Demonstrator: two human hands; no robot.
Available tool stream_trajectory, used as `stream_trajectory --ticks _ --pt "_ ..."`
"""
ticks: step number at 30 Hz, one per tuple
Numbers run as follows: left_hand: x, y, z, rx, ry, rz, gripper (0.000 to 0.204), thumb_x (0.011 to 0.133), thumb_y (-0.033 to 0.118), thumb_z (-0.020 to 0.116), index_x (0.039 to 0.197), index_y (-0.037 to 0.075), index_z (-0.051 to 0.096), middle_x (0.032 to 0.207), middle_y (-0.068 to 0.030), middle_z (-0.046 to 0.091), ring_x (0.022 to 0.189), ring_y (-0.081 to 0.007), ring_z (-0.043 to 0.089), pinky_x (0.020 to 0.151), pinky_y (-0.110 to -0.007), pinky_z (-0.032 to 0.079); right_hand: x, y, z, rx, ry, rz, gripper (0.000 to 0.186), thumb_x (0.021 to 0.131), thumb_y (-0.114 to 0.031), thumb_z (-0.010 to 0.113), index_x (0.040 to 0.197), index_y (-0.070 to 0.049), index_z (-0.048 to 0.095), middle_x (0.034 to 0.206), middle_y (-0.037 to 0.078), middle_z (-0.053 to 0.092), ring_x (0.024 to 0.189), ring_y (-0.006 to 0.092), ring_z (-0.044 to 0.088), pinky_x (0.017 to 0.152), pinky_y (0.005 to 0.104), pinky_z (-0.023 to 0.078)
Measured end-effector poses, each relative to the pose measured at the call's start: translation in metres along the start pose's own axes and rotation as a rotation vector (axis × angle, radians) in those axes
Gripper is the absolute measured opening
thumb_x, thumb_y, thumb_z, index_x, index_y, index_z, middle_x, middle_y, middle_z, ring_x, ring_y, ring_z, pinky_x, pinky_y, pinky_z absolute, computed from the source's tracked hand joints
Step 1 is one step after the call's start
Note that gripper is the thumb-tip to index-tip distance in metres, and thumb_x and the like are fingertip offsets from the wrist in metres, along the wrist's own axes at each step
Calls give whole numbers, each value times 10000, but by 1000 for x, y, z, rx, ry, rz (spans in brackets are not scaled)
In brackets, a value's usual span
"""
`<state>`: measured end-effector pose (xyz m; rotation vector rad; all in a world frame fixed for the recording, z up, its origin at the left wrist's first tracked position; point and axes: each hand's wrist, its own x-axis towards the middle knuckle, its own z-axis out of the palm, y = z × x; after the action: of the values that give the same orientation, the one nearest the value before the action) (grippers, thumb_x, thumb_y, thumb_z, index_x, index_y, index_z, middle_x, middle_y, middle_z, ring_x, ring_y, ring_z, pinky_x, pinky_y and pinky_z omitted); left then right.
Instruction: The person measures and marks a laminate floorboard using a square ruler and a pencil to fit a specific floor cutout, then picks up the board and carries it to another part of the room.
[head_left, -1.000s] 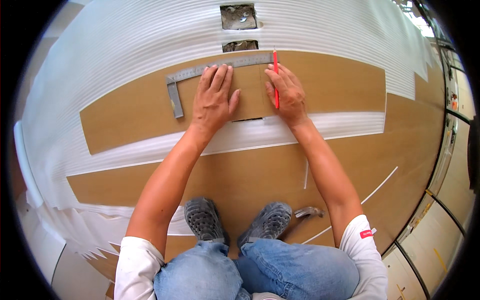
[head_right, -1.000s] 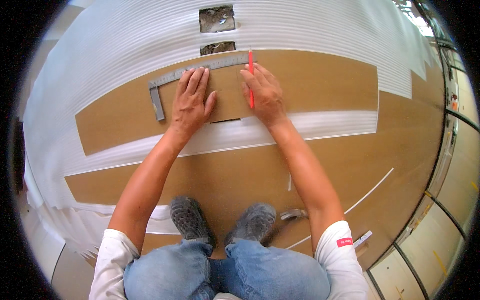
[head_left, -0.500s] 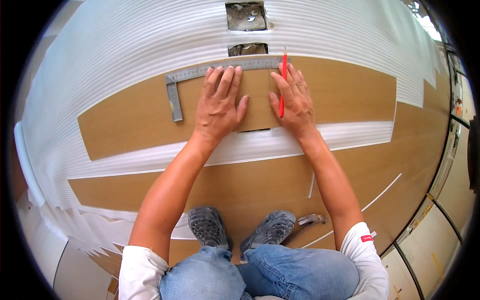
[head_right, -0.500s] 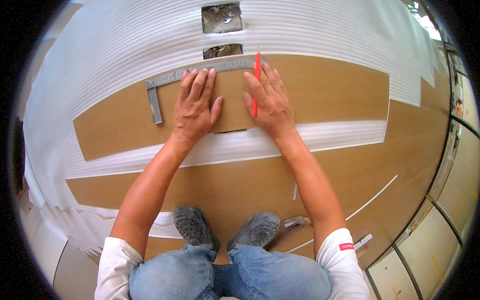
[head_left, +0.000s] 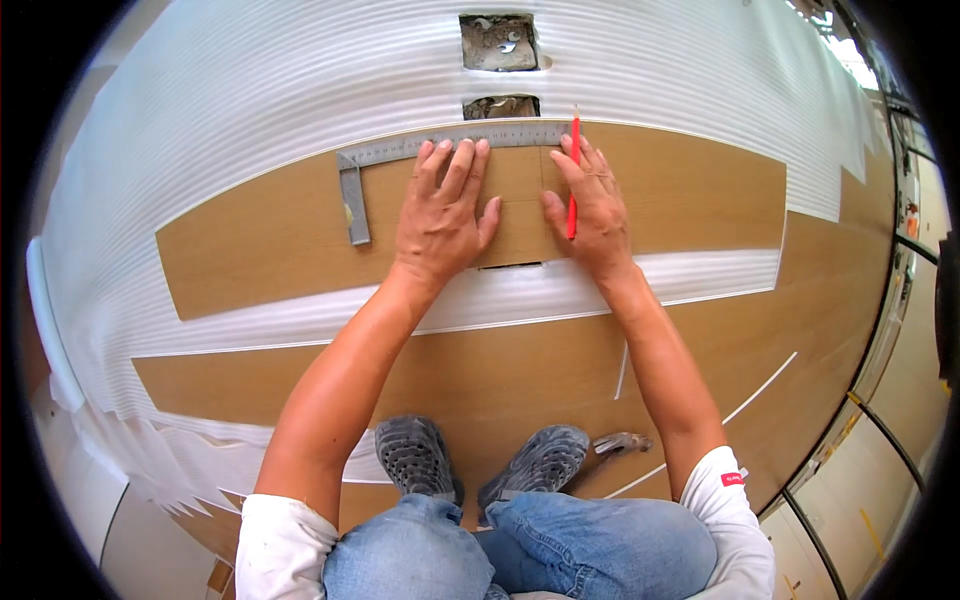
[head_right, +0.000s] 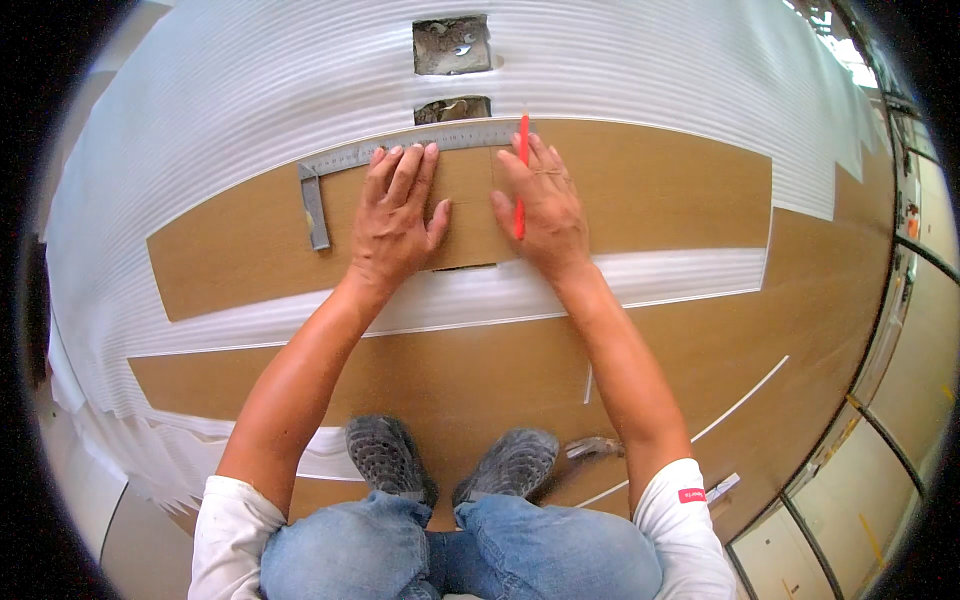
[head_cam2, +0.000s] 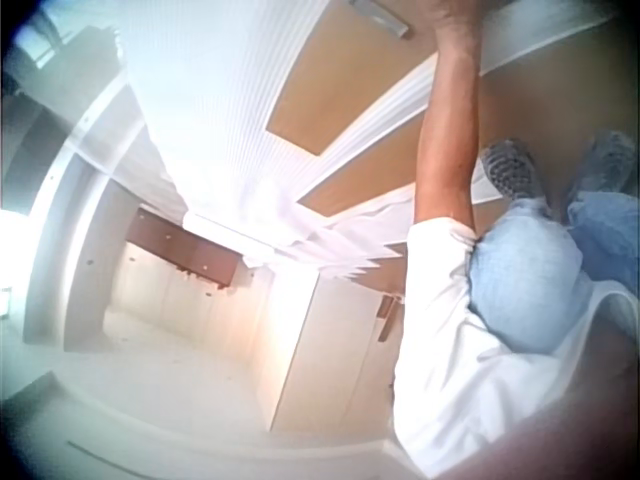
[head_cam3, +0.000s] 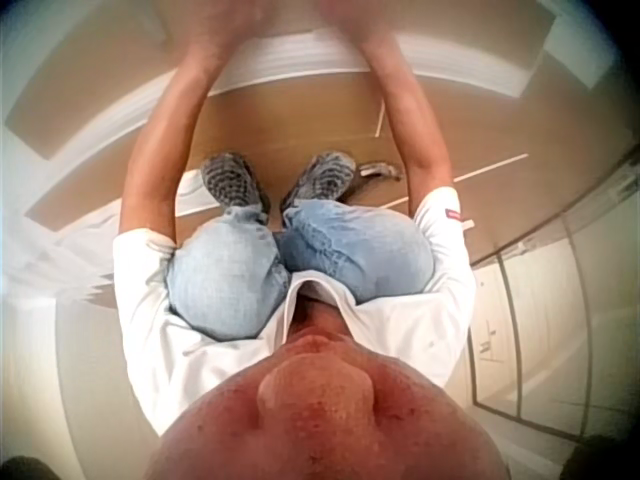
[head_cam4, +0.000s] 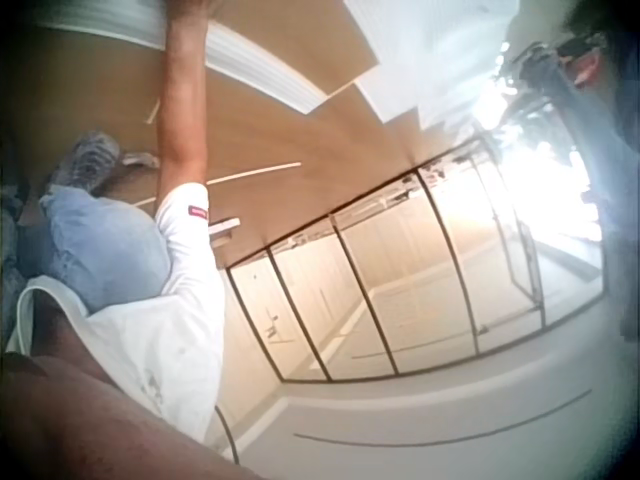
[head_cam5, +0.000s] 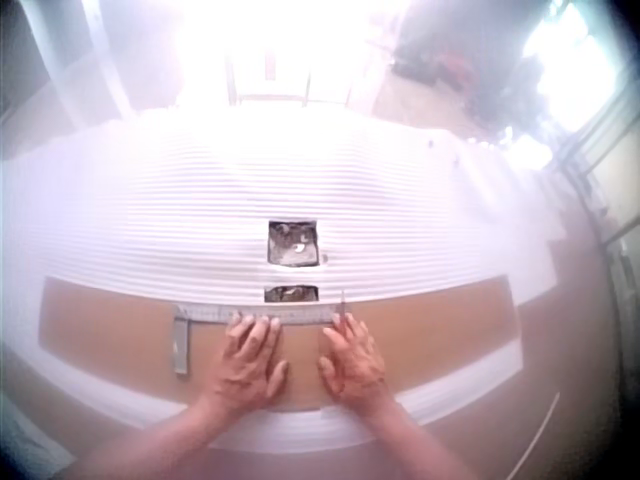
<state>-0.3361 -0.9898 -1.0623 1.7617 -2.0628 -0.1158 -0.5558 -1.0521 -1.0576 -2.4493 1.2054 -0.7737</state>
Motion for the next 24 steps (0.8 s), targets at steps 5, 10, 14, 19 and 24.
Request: stream_trajectory --ticks 5,10,14,19,24 --pt "1 1 1 -1 11 5 675 866 296 705 1467 43 531 1405 -114 514 1334 -324 450 1210 -481 352 31 4 -14 497 145 138 317 975 -138 637 1273 -34 664 1200 147 701 1113 270 672 961 377 531" --pt "1 -1 0 9 -7 -3 669 868 298 699 1466 45 533 1419 -120 509 1332 -332 450 1207 -485 356 89 -12 -17 1030 -91 514 277 1051 -201 587 1100 32 729 847 43 681 790 109 623 753 267 516" --pt "1 0 0 5 -5 -3 669 867 297 700 1461 37 536 1425 -122 508 1332 -335 449 1207 -489 357 102 -13 5 1000 -181 589 333 1047 -273 636 992 39 741 752 39 689 676 96 624 627 247 513" --pt "0 -2 1 -21 17 -1 668 859 288 712 1451 28 546 1415 -131 518 1328 -343 454 1210 -493 354 105 -23 15 999 -173 687 392 1034 -340 658 965 37 737 748 73 721 642 111 652 596 253 534" --pt "2 -1 1 -18 15 6 669 856 287 713 1449 26 548 1417 -134 516 1328 -348 453 1206 -497 357 106 -25 18 929 -149 644 399 1028 -350 666 945 33 737 745 77 727 639 113 657 604 250 542"
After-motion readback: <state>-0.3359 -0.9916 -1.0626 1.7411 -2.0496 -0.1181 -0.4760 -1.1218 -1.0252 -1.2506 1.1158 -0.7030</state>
